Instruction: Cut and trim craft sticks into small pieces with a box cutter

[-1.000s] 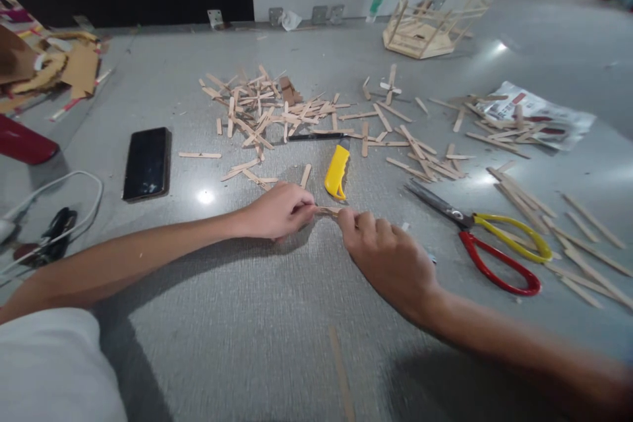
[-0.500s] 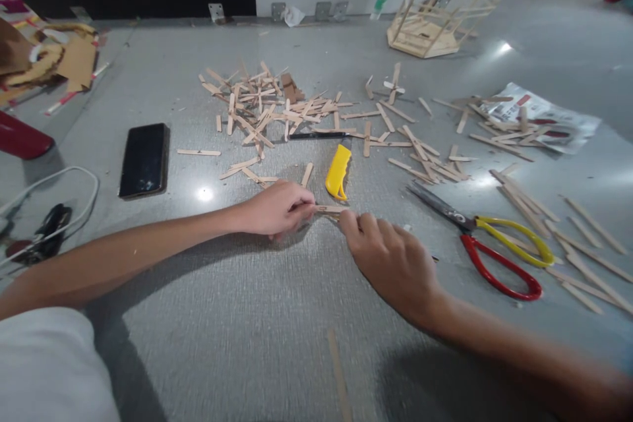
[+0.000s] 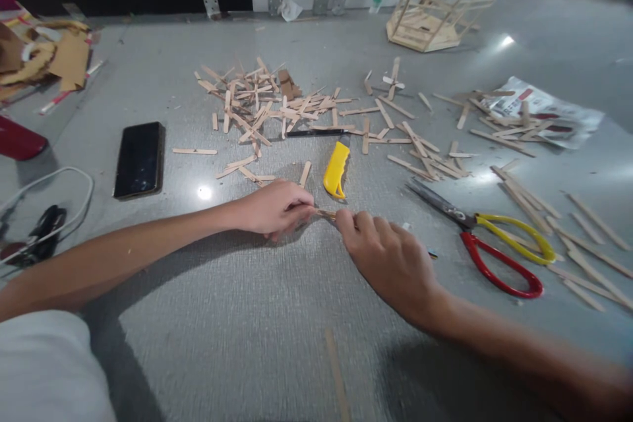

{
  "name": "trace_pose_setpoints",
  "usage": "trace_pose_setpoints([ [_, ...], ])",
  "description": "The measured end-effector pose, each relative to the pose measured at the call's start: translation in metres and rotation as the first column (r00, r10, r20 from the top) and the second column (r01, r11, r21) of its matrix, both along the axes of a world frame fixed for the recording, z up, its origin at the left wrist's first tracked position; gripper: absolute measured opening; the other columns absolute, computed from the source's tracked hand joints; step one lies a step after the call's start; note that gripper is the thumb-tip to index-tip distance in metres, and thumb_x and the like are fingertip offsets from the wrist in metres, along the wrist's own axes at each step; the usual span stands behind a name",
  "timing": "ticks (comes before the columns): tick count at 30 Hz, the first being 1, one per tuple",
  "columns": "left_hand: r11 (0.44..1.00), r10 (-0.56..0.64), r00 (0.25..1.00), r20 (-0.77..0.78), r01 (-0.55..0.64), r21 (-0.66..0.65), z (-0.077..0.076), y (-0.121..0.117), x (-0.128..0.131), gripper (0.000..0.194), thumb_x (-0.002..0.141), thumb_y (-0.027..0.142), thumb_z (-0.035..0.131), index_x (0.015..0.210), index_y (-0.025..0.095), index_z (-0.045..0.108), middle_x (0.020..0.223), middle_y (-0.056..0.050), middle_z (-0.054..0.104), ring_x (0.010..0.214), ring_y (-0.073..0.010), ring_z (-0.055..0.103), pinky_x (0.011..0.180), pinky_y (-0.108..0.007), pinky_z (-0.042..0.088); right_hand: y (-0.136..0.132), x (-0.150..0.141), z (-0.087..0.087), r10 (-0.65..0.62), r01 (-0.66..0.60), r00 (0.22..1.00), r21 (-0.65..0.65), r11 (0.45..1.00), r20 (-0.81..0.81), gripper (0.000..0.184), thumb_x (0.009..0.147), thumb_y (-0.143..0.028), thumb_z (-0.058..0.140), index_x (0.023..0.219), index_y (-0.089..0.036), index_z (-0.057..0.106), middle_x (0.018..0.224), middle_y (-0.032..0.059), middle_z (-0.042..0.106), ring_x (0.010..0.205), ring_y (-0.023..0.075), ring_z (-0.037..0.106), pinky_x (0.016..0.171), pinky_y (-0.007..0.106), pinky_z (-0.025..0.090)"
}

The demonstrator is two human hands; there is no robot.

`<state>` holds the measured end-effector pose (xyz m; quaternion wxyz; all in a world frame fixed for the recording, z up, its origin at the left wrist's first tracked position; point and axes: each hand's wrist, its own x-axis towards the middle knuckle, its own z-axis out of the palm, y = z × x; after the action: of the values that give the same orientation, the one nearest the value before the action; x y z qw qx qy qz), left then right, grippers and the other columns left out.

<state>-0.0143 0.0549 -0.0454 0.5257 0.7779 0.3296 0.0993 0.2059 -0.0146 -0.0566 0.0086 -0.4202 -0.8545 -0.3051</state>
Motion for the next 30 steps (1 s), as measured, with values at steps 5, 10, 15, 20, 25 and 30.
trace_pose_setpoints([
  [5, 1.0, -0.003, 1.0, 0.018, 0.003, 0.009, -0.002, 0.0, -0.001, 0.037, 0.102, 0.026, 0.044, 0.068, 0.017, 0.052, 0.052, 0.002, 0.059, 0.036, -0.0086, 0.057, 0.037, -0.015, 0.037, 0.001, 0.0, 0.0, 0.013, -0.013, 1.0, 0.005, 1.0, 0.008, 0.028, 0.097, -0.004, 0.047, 0.075, -0.02, 0.053, 0.06, -0.0004, 0.055, 0.052, 0.0144, 0.048, 0.055, 0.029, 0.023],
  [10, 0.998, -0.021, 1.0, 0.017, 0.02, 0.062, -0.003, -0.001, 0.001, 0.04, 0.102, 0.024, 0.042, 0.063, 0.018, 0.045, 0.044, 0.004, 0.052, 0.034, -0.0083, 0.054, 0.041, -0.015, 0.038, 0.004, -0.001, 0.004, 0.024, -0.028, 0.996, 0.041, 0.999, 0.084, 0.028, 0.095, -0.002, 0.047, 0.075, -0.02, 0.052, 0.058, 0.0001, 0.055, 0.049, 0.0152, 0.05, 0.053, 0.029, 0.024],
  [15, 0.989, -0.033, 0.999, 0.023, 0.029, 0.142, -0.004, -0.002, 0.002, 0.04, 0.102, 0.026, 0.04, 0.062, 0.02, 0.04, 0.043, 0.005, 0.049, 0.035, -0.0084, 0.053, 0.042, -0.016, 0.036, 0.003, -0.007, 0.009, 0.005, -0.013, 0.989, 0.056, 0.998, 0.149, 0.027, 0.095, -0.001, 0.046, 0.076, -0.019, 0.055, 0.055, 0.0007, 0.055, 0.043, 0.014, 0.048, 0.049, 0.028, 0.02],
  [20, 0.959, -0.038, 0.999, 0.016, 0.032, 0.28, -0.005, -0.003, 0.004, 0.041, 0.102, 0.026, 0.041, 0.062, 0.019, 0.037, 0.047, 0.005, 0.047, 0.04, -0.0065, 0.044, 0.047, -0.019, 0.03, -0.004, -0.011, 0.008, -0.07, 0.061, 0.978, 0.05, 0.997, 0.197, 0.025, 0.094, -0.001, 0.049, 0.076, -0.018, 0.055, 0.052, -0.0009, 0.053, 0.042, 0.0112, 0.044, 0.048, 0.026, 0.015],
  [25, 0.936, -0.045, 0.999, 0.024, 0.034, 0.351, -0.006, -0.004, 0.006, 0.041, 0.102, 0.028, 0.04, 0.063, 0.02, 0.034, 0.05, 0.006, 0.038, 0.043, -0.0064, 0.031, 0.048, -0.023, 0.023, -0.006, -0.013, 0.005, -0.119, 0.111, 0.97, 0.052, 0.992, 0.212, 0.024, 0.095, -0.003, 0.051, 0.077, -0.018, 0.054, 0.053, -0.0015, 0.053, 0.042, 0.0102, 0.044, 0.047, 0.025, 0.015],
  [30, 0.93, -0.038, 0.999, 0.024, 0.026, 0.366, -0.009, -0.004, 0.006, 0.04, 0.102, 0.029, 0.04, 0.064, 0.019, 0.036, 0.051, 0.007, 0.036, 0.044, -0.0068, 0.031, 0.05, -0.023, 0.022, -0.007, -0.013, 0.006, -0.156, 0.161, 0.962, -0.004, 0.987, 0.226, 0.025, 0.096, -0.001, 0.045, 0.08, -0.017, 0.054, 0.053, -0.0015, 0.054, 0.042, 0.0097, 0.047, 0.046, 0.025, 0.014],
])
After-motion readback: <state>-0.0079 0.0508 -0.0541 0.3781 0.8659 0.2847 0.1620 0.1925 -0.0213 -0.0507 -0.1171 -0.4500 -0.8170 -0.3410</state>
